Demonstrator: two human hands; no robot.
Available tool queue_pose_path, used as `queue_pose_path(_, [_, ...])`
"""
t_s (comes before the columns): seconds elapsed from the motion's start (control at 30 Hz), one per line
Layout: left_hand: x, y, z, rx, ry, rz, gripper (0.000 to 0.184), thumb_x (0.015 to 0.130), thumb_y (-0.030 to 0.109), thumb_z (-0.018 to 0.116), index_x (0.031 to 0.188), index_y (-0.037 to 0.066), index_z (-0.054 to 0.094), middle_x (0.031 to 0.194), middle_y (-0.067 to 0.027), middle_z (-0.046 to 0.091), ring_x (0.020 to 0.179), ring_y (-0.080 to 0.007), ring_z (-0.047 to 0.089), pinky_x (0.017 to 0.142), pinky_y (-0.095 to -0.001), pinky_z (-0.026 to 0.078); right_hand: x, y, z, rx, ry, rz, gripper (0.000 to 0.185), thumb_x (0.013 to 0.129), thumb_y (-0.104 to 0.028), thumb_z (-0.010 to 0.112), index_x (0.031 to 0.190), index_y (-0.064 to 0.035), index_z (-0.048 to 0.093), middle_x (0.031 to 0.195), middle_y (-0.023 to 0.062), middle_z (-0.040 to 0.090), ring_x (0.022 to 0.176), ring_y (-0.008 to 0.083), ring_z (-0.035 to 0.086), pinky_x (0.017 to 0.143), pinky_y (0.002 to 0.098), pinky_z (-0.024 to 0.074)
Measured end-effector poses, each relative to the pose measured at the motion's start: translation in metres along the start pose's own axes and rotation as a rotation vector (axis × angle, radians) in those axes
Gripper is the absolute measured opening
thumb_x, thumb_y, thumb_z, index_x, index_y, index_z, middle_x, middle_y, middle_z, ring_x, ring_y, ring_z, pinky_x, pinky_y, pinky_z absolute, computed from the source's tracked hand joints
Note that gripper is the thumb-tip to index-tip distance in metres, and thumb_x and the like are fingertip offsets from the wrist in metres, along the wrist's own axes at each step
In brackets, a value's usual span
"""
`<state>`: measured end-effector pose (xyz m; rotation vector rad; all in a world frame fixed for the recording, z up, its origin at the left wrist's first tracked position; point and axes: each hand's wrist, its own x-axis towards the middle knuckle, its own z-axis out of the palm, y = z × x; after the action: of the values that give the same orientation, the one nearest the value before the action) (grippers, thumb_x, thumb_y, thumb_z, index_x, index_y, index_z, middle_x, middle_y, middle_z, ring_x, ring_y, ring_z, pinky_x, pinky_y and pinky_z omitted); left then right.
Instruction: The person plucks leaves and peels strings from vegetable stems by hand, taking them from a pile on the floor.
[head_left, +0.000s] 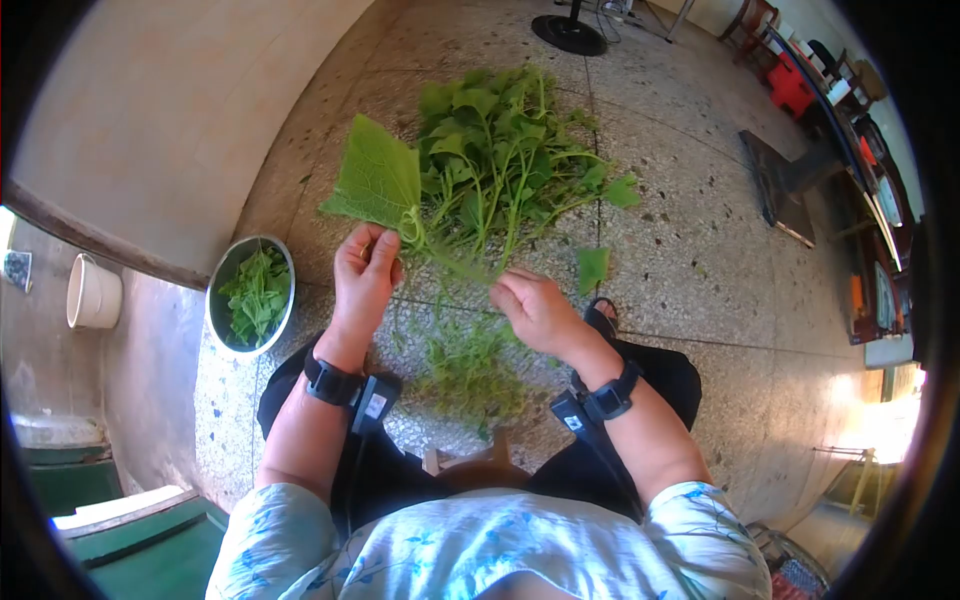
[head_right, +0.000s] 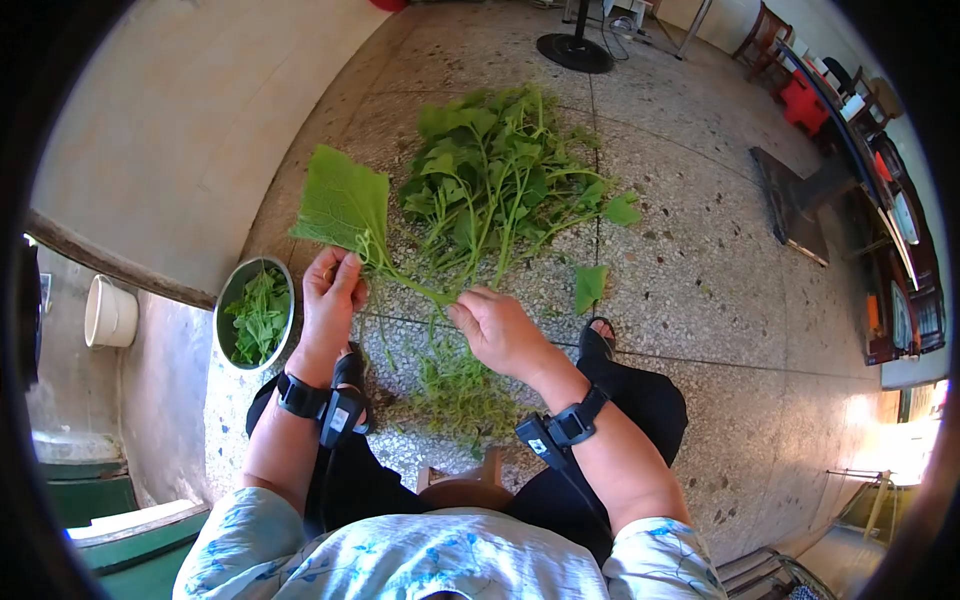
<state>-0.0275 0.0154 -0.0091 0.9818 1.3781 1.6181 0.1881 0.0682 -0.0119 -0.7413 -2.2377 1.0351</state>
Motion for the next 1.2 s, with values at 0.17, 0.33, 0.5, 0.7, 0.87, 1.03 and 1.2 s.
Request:
queue_pose_path(0.17, [0.020,-0.001,-0.035,0.223,0.459,0.142,0.015,0.086,0.015,0.049,0.074,0.006,0.049,0.054,0.0040,0.040,0.046,-0.0030,0.036,0.041,-0.0197,0.029,-0.009,-0.005,-0.018,0.065,-0.133,0.139,0.023,0.085,-0.018,0.046,0.074,0.0009,0.051,0.063,0.0159,0.049,0.056,0.0279,0.049,0.054,0.0345,0.0384])
queue_pose_path(0.33, [0.031,-0.004,-0.081,0.084,0.619,0.107,0.020,0.088,0.019,0.046,0.074,0.005,0.047,0.053,0.0008,0.043,0.041,-0.0063,0.038,0.037,-0.0208,0.030,-0.026,0.008,-0.049,0.188,-0.215,0.287,0.025,0.086,-0.021,0.046,0.073,-0.0005,0.051,0.061,0.0053,0.049,0.053,0.0125,0.043,0.052,0.0288,0.0367])
queue_pose_path(0.5, [0.024,-0.032,-0.079,0.203,0.313,-0.189,0.014,0.084,0.016,0.050,0.076,0.005,0.051,0.050,-0.0014,0.046,0.040,-0.0096,0.043,0.036,-0.0235,0.034,-0.035,0.003,-0.072,0.588,0.005,0.512,0.027,0.088,-0.024,0.045,0.072,-0.0034,0.052,0.060,-0.0025,0.045,0.052,0.0052,0.037,0.049,0.0208,0.0318])
queue_pose_path(0.7, [-0.046,-0.131,-0.048,1.357,-1.087,-0.271,0.020,0.061,0.021,0.055,0.066,0.004,0.063,0.071,-0.0166,0.061,0.065,-0.0327,0.060,0.059,-0.0424,0.048,-0.026,0.007,-0.066,0.559,0.230,0.364,0.028,0.090,-0.025,0.044,0.075,-0.0035,0.052,0.055,-0.0043,0.040,0.047,0.0030,0.034,0.042,0.0188,0.0260])
queue_pose_path(0.87, [-0.078,-0.117,-0.019,1.275,-1.037,-0.147,0.041,0.070,0.020,0.060,0.109,0.008,0.054,0.096,-0.0187,0.057,0.084,-0.0296,0.058,0.072,-0.0398,0.046,-0.016,0.012,-0.065,0.678,0.436,0.299,0.028,0.089,-0.028,0.045,0.078,-0.0034,0.053,0.052,-0.0037,0.038,0.044,0.0027,0.033,0.039,0.0178,0.0256])
queue_pose_path(1.03, [-0.027,-0.020,0.054,0.279,-0.347,0.055,0.036,0.081,0.020,0.058,0.112,0.003,0.049,0.099,-0.0090,0.054,0.069,-0.0125,0.055,0.055,-0.0239,0.044,-0.015,0.010,-0.037,0.442,0.327,0.281,0.023,0.088,-0.020,0.047,0.077,-0.0022,0.055,0.060,-0.0028,0.041,0.050,0.0044,0.034,0.044,0.0202,0.0271])
queue_pose_path(1.2, [-0.003,-0.007,0.070,0.100,-0.145,-0.001,0.022,0.085,0.020,0.053,0.093,0.000,0.052,0.069,-0.0028,0.054,0.053,-0.0073,0.048,0.047,-0.0206,0.038,-0.010,0.007,-0.003,0.010,0.227,0.025,0.012,0.078,-0.010,0.056,0.078,0.0020,0.055,0.067,0.0094,0.047,0.060,0.0213,0.048,0.053,0.0286,0.0378])
